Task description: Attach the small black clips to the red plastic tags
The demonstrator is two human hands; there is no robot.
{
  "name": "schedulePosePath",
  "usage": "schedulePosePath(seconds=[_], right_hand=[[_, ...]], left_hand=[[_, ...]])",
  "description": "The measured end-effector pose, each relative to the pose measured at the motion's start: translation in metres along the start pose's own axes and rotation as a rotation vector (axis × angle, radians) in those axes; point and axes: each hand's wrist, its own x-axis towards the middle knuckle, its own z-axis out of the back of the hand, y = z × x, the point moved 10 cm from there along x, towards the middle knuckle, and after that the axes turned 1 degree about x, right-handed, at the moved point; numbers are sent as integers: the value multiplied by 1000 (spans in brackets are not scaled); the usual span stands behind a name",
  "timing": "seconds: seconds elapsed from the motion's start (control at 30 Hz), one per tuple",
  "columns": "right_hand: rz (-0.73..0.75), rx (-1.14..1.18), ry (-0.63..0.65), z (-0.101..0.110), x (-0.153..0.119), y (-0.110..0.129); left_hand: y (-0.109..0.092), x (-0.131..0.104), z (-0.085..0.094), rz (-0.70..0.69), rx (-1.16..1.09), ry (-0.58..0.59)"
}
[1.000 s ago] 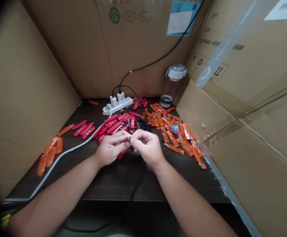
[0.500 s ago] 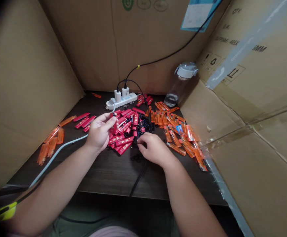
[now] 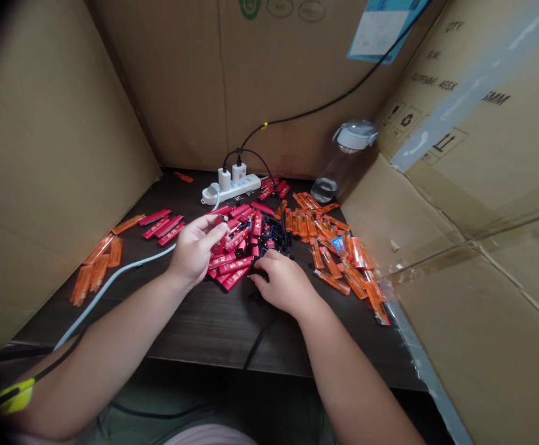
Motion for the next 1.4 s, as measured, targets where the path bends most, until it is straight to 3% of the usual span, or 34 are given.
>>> schedulePosePath(seconds=[0.3, 0.43, 0.7, 0.87, 0.97, 1.4], right_hand=[[-15, -112, 16, -1, 1, 2], [18, -74, -33, 7, -1, 4], [65, 442, -353, 50, -9, 0], [12, 835, -422, 48, -12, -9], [-34, 937, -483, 47, -15, -14], [98, 541, -517, 58, -21, 4]], left_hand=[[-2, -4, -4, -48, 83, 36], [-4, -4, -6, -51, 120, 49], [1, -7, -16, -50, 257, 155], [2, -16, -34, -43, 316, 298], [-2, -20, -39, -96, 357, 338], [-14, -27, -52, -279, 480, 442]])
